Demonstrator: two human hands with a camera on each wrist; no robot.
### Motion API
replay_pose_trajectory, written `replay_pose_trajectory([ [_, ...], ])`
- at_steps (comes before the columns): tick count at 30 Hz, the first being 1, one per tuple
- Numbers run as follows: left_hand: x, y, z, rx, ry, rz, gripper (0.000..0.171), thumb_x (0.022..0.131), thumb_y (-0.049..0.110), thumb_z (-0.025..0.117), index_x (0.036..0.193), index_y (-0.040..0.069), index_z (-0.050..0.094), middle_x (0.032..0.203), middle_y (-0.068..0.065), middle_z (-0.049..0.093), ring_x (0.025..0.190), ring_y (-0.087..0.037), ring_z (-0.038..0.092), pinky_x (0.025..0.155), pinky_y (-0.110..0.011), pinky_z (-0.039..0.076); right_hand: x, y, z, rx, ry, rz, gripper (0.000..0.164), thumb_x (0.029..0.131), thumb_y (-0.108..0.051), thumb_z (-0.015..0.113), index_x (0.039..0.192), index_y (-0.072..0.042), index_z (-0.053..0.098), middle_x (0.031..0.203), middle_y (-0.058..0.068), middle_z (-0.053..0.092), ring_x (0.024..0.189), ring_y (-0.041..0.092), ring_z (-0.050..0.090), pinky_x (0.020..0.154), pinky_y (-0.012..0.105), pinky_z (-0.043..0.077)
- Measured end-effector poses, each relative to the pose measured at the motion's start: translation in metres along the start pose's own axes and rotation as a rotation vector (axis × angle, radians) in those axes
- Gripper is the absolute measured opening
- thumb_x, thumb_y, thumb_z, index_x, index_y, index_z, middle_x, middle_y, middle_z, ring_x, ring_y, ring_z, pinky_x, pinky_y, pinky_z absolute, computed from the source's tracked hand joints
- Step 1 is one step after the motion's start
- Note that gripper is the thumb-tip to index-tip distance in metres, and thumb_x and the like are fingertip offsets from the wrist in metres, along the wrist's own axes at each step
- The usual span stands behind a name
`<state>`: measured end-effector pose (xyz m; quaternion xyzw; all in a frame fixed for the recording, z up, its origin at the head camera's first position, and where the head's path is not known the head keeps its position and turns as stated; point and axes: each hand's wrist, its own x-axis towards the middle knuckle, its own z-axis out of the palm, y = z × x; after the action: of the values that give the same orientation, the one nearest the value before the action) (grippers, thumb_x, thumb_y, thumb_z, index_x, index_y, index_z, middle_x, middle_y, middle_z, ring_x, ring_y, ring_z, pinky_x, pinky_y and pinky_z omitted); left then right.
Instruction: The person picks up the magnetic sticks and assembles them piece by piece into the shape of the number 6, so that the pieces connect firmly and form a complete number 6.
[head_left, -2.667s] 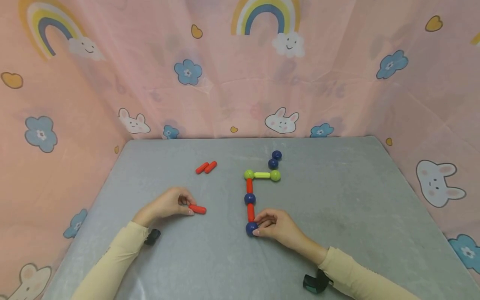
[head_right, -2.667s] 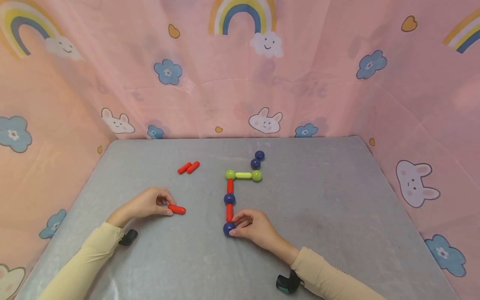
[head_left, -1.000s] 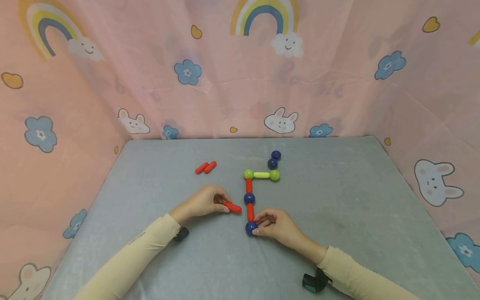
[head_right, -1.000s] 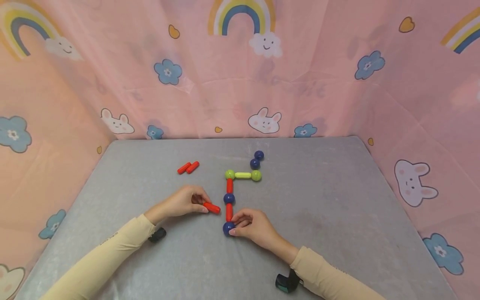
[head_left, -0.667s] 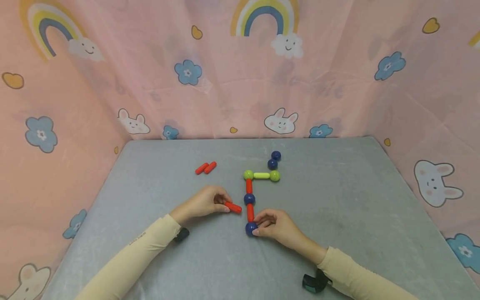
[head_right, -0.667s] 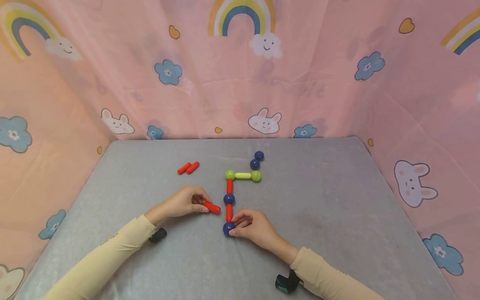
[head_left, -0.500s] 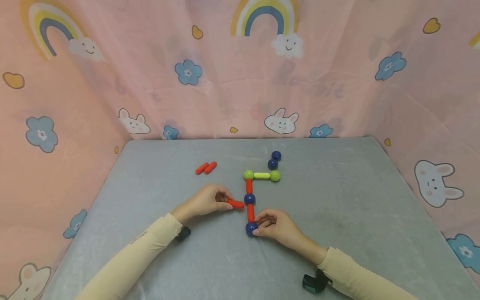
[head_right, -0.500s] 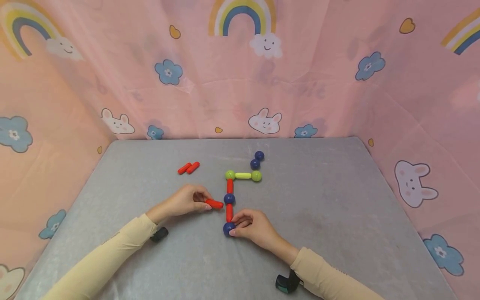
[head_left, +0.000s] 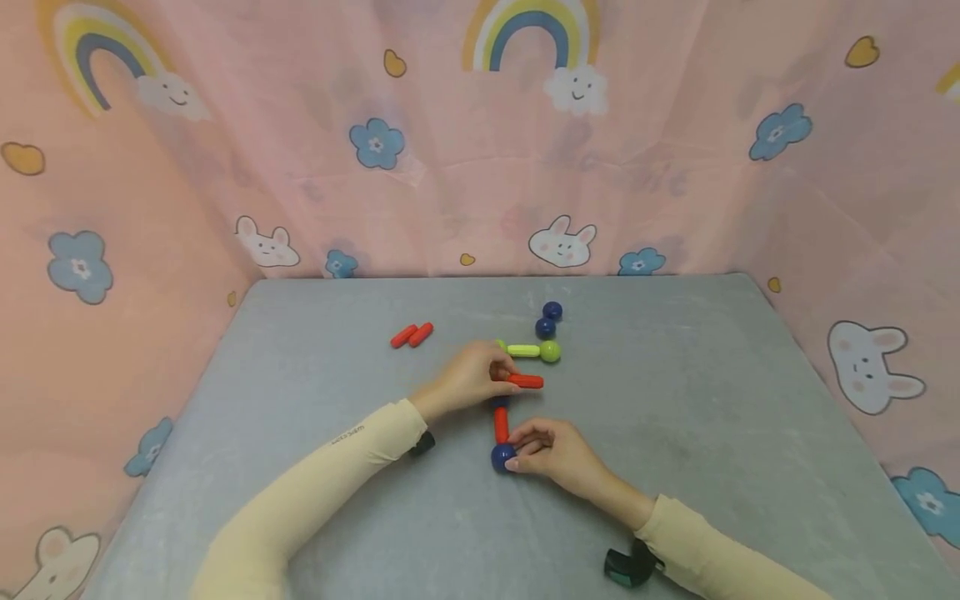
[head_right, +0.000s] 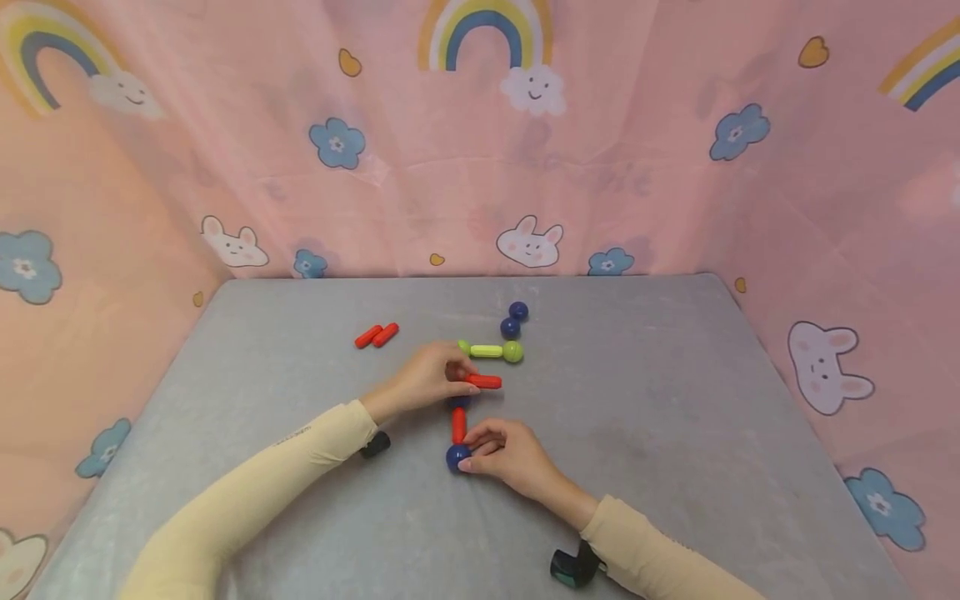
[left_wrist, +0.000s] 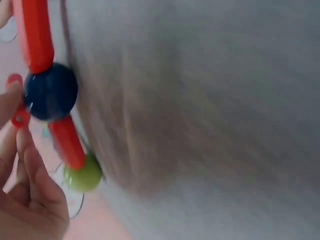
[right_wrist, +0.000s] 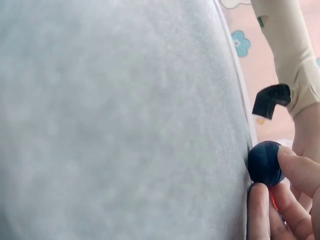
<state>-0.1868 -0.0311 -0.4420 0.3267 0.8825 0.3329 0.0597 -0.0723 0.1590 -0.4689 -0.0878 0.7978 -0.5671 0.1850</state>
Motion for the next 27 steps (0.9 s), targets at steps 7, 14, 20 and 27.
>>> replay_pose_trajectory([
  [7, 0.01, 0.007, 0.01, 0.035, 0.021, -0.021, 0.023, 0.078, 0.031, 0.085, 0.093, 0.016, 0.079, 0.077, 0.004, 0.063, 0.072, -0.009, 0.051, 0.066, -0.02, 0.039, -0.002, -0.002, 0.0, 0.025, -0.024, -0.024, 0.035, 0.079, -0.016, 0.083, 0.106, 0.0, 0.068, 0.098, 0.017, 0.073, 0.083, 0.013, 0.069, 0.07, 0.023, 0.056],
  [14, 0.014, 0.011, 0.02, 0.125, 0.003, 0.034, 0.024, 0.073, 0.035, 0.088, 0.088, 0.018, 0.08, 0.072, 0.007, 0.062, 0.074, -0.007, 0.049, 0.069, -0.02, 0.037, -0.003, -0.003, 0.0, 0.024, -0.014, -0.016, 0.035, 0.079, -0.017, 0.083, 0.107, 0.0, 0.068, 0.099, 0.017, 0.073, 0.085, 0.014, 0.068, 0.071, 0.022, 0.055],
  [20, 0.012, 0.012, 0.023, 0.175, -0.018, -0.001, 0.024, 0.073, 0.04, 0.088, 0.089, 0.024, 0.08, 0.077, 0.007, 0.061, 0.081, -0.009, 0.048, 0.074, -0.024, 0.035, -0.003, -0.002, -0.001, 0.019, -0.015, -0.016, 0.036, 0.079, -0.018, 0.083, 0.107, -0.001, 0.068, 0.101, 0.016, 0.072, 0.086, 0.015, 0.068, 0.071, 0.022, 0.054],
  [27, 0.011, 0.011, 0.023, 0.178, -0.04, -0.001, 0.026, 0.073, 0.041, 0.087, 0.09, 0.023, 0.08, 0.079, 0.006, 0.064, 0.083, -0.01, 0.047, 0.075, -0.026, 0.033, -0.002, -0.001, -0.002, 0.017, -0.021, -0.018, 0.036, 0.079, -0.018, 0.083, 0.107, -0.001, 0.068, 0.101, 0.016, 0.073, 0.086, 0.016, 0.068, 0.071, 0.022, 0.055],
])
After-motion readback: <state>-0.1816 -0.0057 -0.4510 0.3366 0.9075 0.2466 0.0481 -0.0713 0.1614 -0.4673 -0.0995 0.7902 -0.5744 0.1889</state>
